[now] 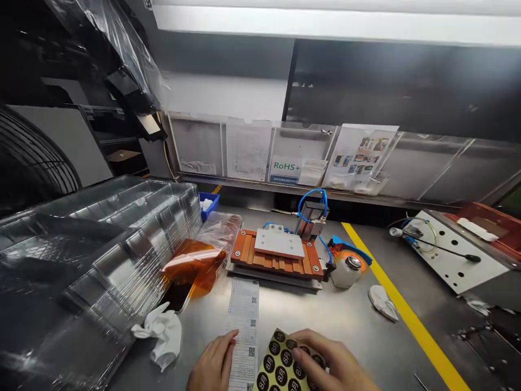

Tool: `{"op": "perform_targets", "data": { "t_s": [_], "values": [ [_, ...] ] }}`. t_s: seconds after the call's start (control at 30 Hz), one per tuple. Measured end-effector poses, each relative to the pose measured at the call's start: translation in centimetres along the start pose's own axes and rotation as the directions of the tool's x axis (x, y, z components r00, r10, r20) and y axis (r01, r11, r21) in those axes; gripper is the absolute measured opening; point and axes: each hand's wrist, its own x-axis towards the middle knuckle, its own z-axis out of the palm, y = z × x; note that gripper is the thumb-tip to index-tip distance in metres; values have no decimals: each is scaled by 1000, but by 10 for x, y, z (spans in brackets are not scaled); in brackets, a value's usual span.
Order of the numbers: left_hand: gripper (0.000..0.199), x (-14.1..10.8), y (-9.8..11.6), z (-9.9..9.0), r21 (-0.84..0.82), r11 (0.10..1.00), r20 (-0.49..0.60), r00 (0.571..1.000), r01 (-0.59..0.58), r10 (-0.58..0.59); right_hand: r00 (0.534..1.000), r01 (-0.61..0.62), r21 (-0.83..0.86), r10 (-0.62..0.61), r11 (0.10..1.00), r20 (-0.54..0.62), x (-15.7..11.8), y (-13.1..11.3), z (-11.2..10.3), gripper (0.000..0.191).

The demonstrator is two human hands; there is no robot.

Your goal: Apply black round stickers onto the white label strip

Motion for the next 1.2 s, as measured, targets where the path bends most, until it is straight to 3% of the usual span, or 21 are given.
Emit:
{"op": "perform_targets", "data": {
  "t_s": [0.07, 0.13, 0.23, 0.33, 0.47, 0.6, 0.67, 0.77, 0.87, 1.0, 1.07, 1.2],
  "values": [
    [43, -5, 7, -7, -144, 980, 14, 990, 141, -140, 993, -104, 192, 91, 976, 79, -7, 29, 37, 39],
    [50, -14, 15, -14, -274, 931, 89, 971, 240, -224, 981, -190, 430, 158, 882, 110, -10, 53, 69, 48],
    [59, -26, 21, -18, -411, 881, 148, 971, 233, -188, 973, -217, 695, 208, 686, 98, -11, 78, 100, 56],
    [63, -31, 19, -15, -369, 909, 194, 973, 194, -129, 977, -159, 736, 211, 658, 23, -9, 86, 112, 54],
    [62, -29, 20, -13, -280, 947, 198, 975, 157, -103, 982, -124, 688, 188, 715, -19, 1, 87, 111, 59],
    [43, -28, 24, -15, -214, 964, 244, 964, 159, -105, 985, -148, 590, 169, 794, 20, 8, 94, 117, 63],
    [34, -28, 25, -15, -192, 972, 251, 964, 135, -84, 993, -110, 505, 118, 856, 17, 9, 100, 121, 56],
    [29, -28, 26, -14, -189, 976, 220, 973, 109, -66, 985, 89, 269, -44, 959, -168, 10, 108, 124, 36],
    [29, -27, 27, -13, -160, 982, 225, 973, 99, -61, 913, 235, -44, -236, 971, -333, 12, 108, 123, 21],
    [28, -25, 28, -14, -149, 986, 247, 969, 71, -33, 888, 330, -260, -392, 907, -240, 19, 96, 121, 30],
    [25, -25, 28, -16, -176, 983, 252, 968, 61, -15, 905, 336, -259, -387, 905, -177, 22, 91, 121, 31],
    [20, -24, 29, -18, -211, 976, 258, 966, 53, 4, 939, 324, -213, -342, 922, -50, 24, 90, 123, 15]
  ]
}}
